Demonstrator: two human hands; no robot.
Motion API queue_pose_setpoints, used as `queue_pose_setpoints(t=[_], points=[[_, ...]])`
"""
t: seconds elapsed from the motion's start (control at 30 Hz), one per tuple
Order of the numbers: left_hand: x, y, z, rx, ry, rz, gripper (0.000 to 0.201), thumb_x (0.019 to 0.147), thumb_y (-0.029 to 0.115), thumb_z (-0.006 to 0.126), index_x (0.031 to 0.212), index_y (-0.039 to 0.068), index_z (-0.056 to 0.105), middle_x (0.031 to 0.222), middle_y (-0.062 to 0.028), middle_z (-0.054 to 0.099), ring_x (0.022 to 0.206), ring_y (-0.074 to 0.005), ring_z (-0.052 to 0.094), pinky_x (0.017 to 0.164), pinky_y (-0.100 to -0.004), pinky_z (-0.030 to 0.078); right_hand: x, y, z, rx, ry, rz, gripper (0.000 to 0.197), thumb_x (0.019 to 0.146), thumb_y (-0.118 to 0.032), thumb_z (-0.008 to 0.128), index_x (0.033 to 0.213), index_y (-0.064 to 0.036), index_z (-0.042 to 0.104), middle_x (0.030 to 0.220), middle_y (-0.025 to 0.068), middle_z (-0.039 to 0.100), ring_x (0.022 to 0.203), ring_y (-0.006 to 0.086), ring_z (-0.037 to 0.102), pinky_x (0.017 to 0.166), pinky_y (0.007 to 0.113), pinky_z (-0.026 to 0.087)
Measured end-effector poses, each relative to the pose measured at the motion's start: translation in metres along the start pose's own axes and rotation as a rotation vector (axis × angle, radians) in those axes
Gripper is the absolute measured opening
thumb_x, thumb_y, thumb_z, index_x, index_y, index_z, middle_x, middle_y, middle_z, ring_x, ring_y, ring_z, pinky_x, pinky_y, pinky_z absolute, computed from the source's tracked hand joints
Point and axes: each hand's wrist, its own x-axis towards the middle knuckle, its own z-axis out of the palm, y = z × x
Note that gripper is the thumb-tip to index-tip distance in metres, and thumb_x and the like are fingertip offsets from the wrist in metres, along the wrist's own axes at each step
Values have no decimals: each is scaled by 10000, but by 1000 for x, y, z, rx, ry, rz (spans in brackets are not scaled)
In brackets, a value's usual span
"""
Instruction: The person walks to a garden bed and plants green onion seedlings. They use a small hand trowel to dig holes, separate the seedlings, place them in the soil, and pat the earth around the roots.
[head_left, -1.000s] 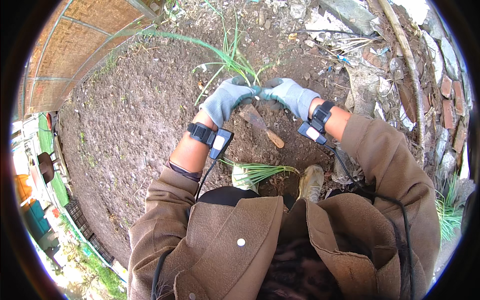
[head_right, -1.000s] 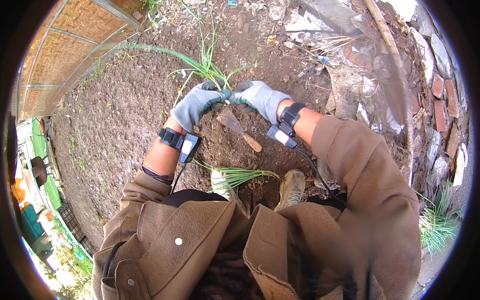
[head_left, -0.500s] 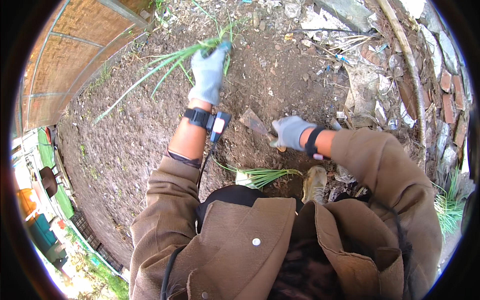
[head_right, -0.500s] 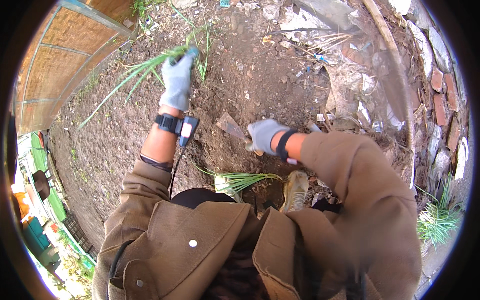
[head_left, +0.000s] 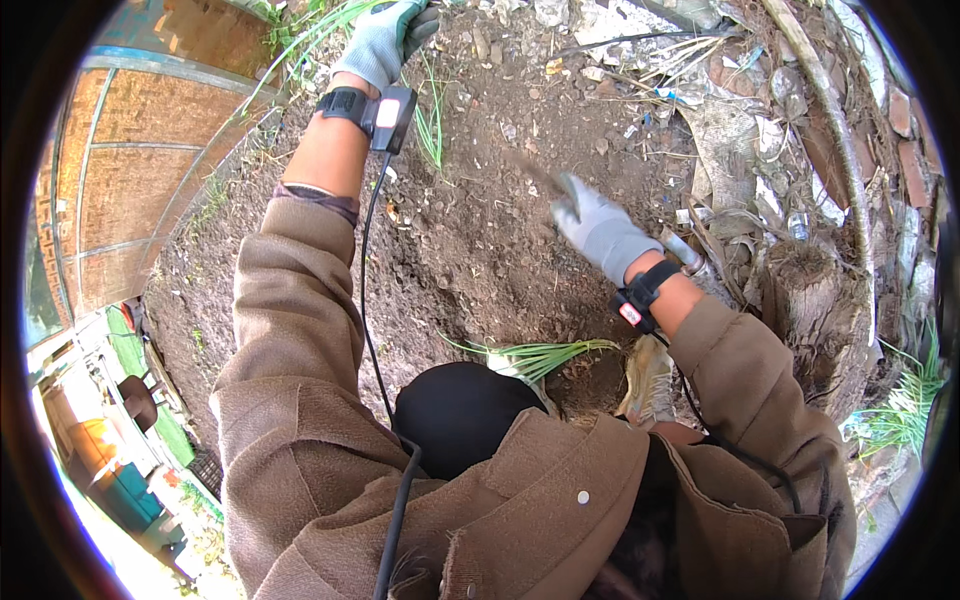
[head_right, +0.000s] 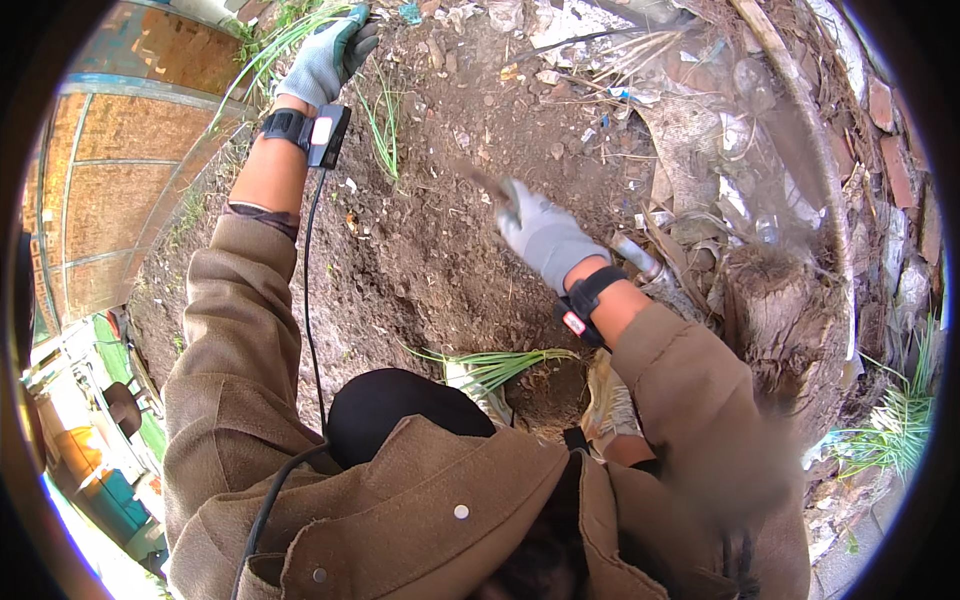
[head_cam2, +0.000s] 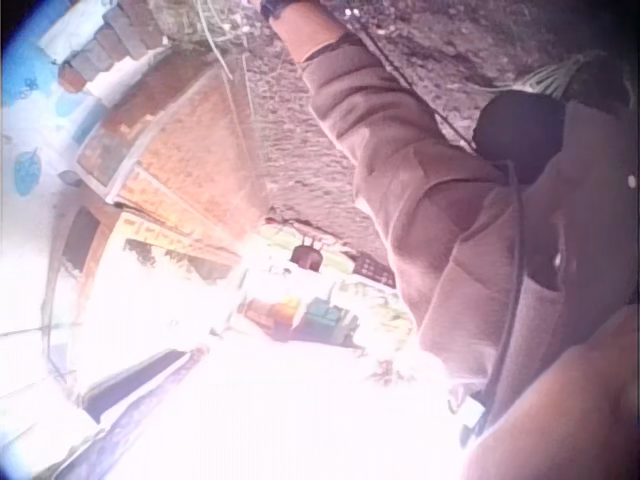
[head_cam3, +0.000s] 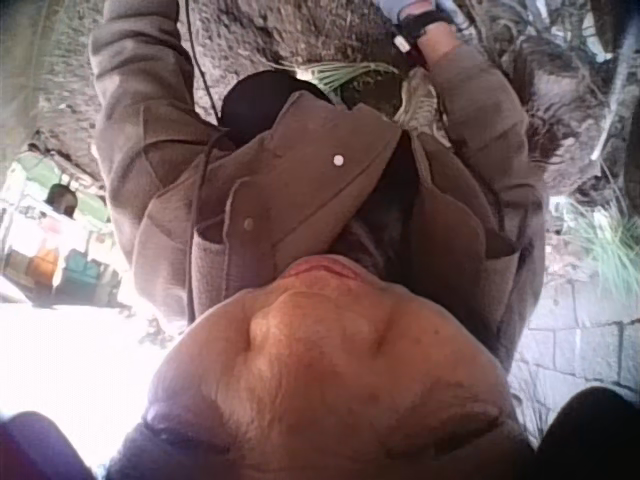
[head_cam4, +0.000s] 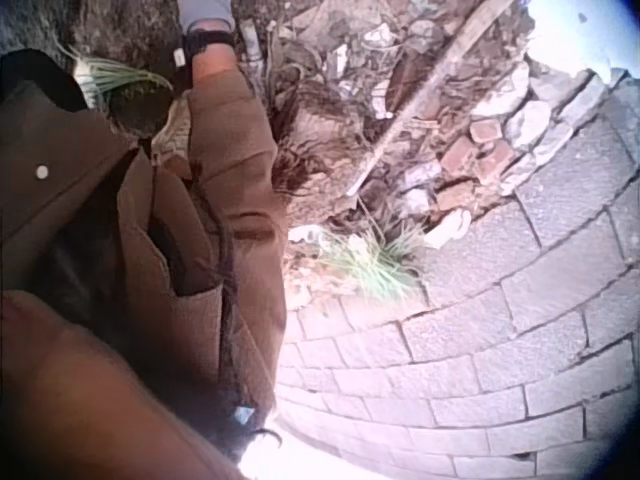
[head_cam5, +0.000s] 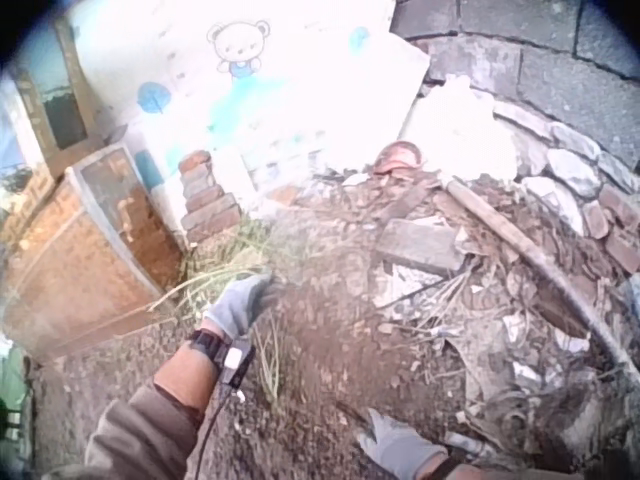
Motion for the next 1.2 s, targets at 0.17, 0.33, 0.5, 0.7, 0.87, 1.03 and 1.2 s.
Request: queue_pose_setpoints(t=[0.17,0.33,0.5,0.7,0.87,1.03,1.2], points=[[12,10,19,4,83,123,246,953,173,689,1159,41,658,1010,-50,702,847,-143,695,749,-269,605,19,16,-26,-32,186,-84,529,980,-416,509,1425,-132,486,1296,219,615,1199,392,586,1014,466,461],[-44,43,-1,194,150,69,301,956,249,686,1158,30,647,1038,-65,673,935,-140,672,875,-263,578,62,12,-32,-86,126,-149,464,958,-369,528,1349,-123,567,1268,197,640,1176,384,596,995,453,472],[-106,105,-32,624,218,-185,325,928,285,729,1110,19,690,878,-5,673,742,-72,606,650,-201,488,121,1,-49,-137,135,-158,414,927,-349,551,1257,-113,631,1209,184,670,1111,385,631,957,444,506],[-118,62,-7,500,121,-135,276,922,231,731,1115,36,699,929,-26,708,758,-96,641,700,-233,534,128,15,-34,-104,230,-143,465,939,-387,539,1336,-152,603,1320,159,624,1213,359,583,1022,442,465],[-99,-10,33,282,131,-138,292,917,218,731,1117,11,687,991,-71,721,827,-151,682,797,-278,553,106,15,-35,-9,356,-159,461,946,-378,524,1342,-152,593,1313,167,623,1233,359,572,1037,451,454],[-89,-45,56,43,377,-43,239,939,179,712,1112,20,668,980,-75,697,830,-156,687,748,-271,592,102,-2,-46,-274,-15,-95,403,934,-259,523,1297,-114,622,1314,157,630,1214,353,595,1028,438,468],[-93,-63,61,-133,486,-2,209,938,135,701,1100,13,652,991,-95,686,846,-204,703,769,-320,624,118,-7,-29,-406,268,-197,335,974,-268,470,1199,-107,659,1208,173,675,1104,354,653,930,476,521]])
